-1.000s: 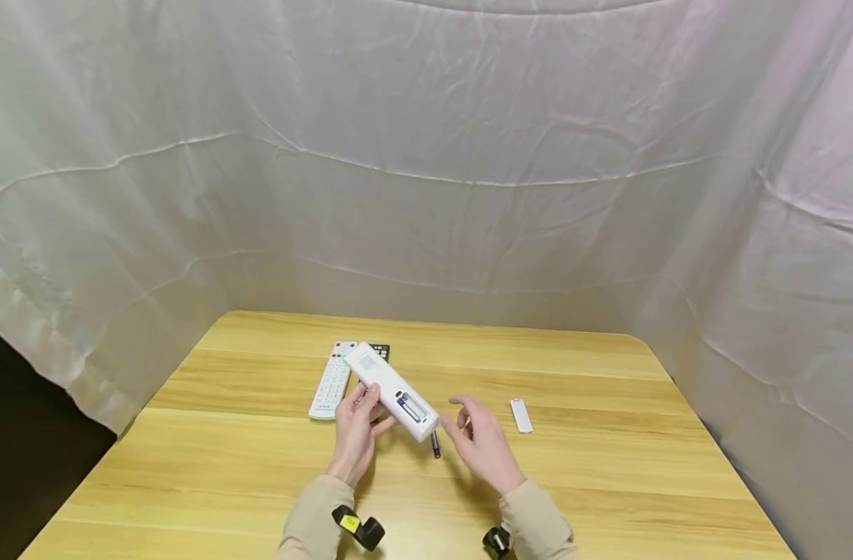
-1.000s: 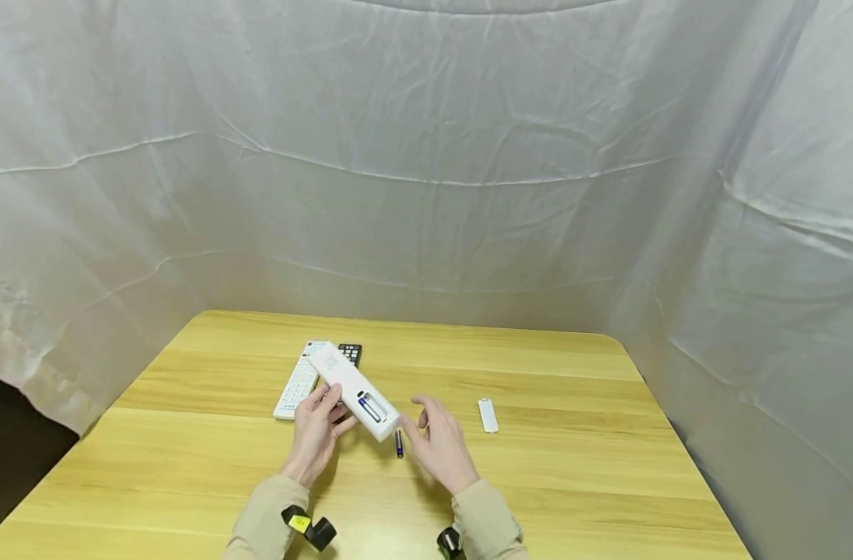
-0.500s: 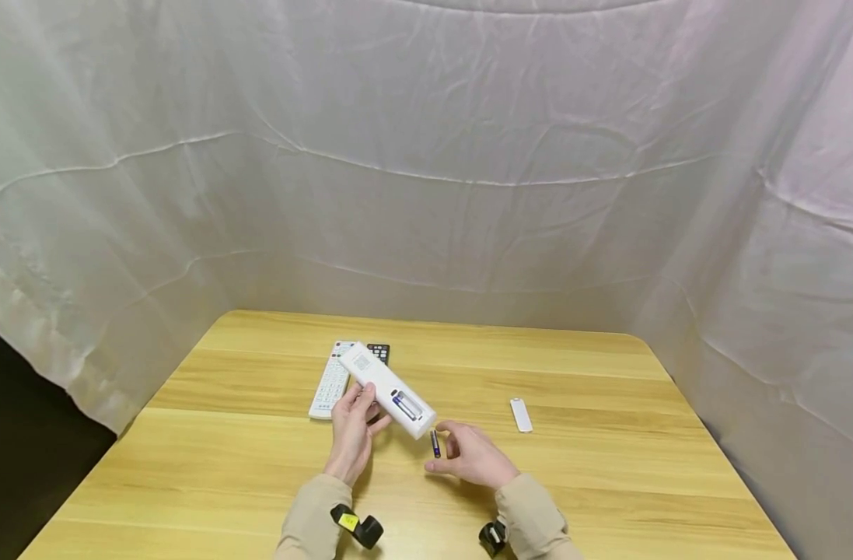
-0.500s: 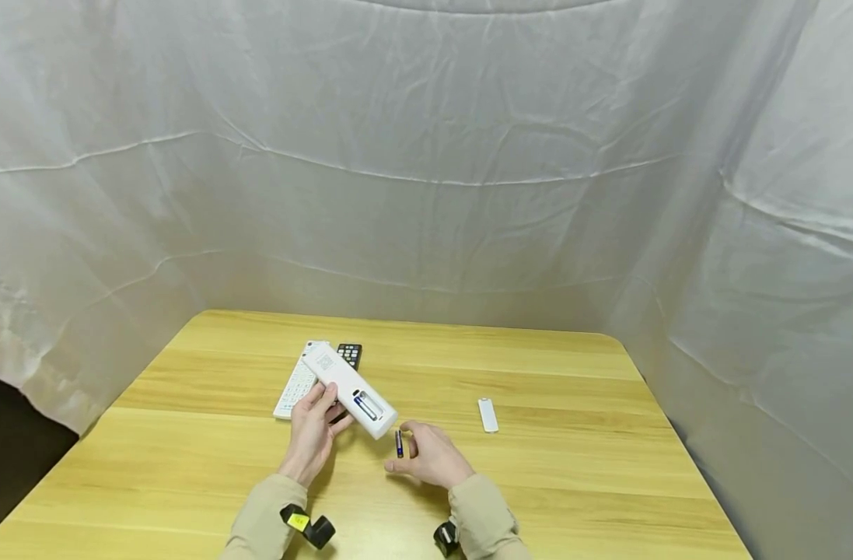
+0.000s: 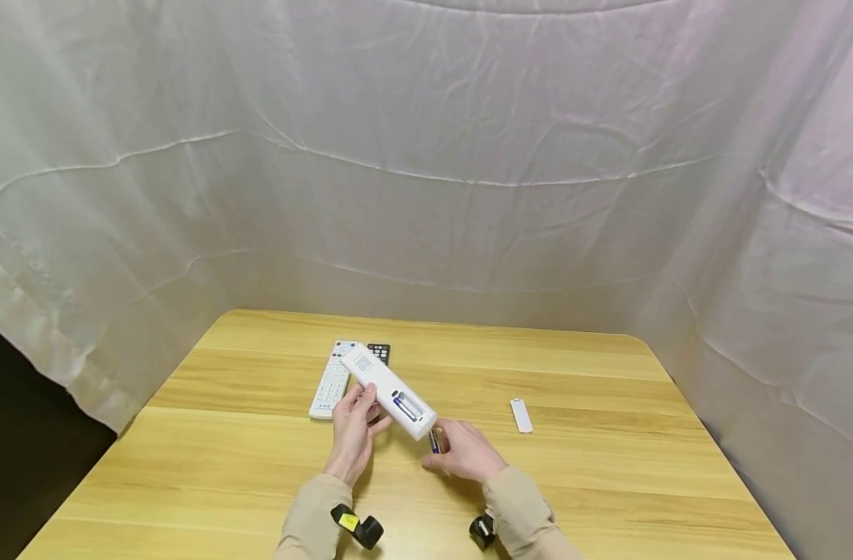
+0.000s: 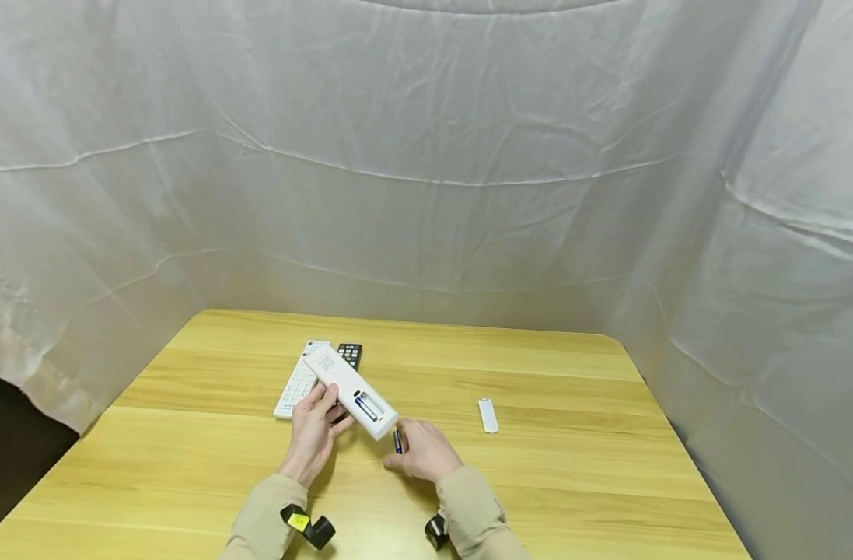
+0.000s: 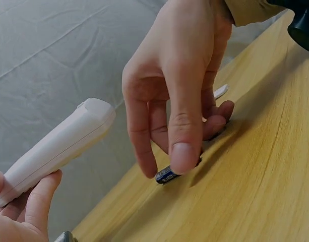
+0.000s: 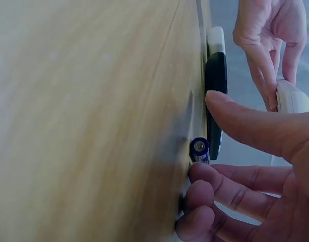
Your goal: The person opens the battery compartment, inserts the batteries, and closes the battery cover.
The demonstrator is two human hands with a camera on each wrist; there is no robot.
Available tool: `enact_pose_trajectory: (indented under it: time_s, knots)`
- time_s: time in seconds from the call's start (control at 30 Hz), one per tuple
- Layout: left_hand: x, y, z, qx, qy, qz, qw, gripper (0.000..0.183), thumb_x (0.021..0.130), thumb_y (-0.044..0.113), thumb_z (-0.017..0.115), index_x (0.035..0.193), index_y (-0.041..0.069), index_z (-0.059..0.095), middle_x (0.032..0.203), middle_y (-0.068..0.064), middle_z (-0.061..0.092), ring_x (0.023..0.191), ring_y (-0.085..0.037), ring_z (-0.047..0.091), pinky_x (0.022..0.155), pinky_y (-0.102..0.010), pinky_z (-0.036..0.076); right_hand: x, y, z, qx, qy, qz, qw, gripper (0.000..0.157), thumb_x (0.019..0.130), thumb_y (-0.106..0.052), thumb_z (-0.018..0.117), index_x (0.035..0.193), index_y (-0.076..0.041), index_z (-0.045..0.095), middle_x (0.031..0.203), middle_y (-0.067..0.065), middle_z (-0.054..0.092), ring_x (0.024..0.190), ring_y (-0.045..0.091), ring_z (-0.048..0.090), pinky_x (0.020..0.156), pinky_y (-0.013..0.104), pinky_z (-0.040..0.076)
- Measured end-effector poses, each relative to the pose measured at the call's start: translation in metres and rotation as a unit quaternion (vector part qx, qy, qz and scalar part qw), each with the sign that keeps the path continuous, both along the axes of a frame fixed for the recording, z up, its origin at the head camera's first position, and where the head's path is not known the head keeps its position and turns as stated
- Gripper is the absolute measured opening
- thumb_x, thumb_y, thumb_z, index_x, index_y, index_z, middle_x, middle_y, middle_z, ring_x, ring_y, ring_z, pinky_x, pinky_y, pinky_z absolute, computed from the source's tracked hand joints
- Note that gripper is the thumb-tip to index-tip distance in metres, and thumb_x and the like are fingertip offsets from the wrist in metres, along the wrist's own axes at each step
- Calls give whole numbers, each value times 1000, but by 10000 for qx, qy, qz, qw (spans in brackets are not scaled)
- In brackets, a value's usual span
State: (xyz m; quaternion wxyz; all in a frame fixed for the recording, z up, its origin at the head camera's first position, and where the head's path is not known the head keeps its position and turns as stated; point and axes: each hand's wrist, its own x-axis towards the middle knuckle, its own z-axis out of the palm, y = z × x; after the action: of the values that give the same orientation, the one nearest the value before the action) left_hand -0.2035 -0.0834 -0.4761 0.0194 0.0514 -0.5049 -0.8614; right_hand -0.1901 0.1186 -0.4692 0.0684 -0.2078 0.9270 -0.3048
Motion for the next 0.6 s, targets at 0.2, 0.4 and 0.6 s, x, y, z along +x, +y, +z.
enact_pose_trajectory:
  time_s: [0.2,0.4,0.6]
  knots:
    - [-2,1,0,-15,-117,4,9999,48,108,19,46,150,-1,38,111,-3,68,95,-10,71,88,-32,65,-3,-5,2,52,4,-109,9999,32,80,-18,83,101,-1,64,71,2,62,61,11,50,51,21,42]
    - [-4,2,-2,-25,-135,6,9999,49,108,19,46,151,-1,36,119,-8,64,97,-10,70,91,-35,64,-4,-6,3,186,65,-93,9998,22,81,-12,81,89,-3,64,70,2,63,61,11,50,51,21,43]
    - [-7,4,-2,-12,-130,26,9999,50,107,19,48,151,-1,37,120,-10,62,98,-11,70,92,-38,64,-4,-1,3,164,62,6,9998,22,78,-7,80,97,-2,67,76,5,68,71,15,55,59,25,49]
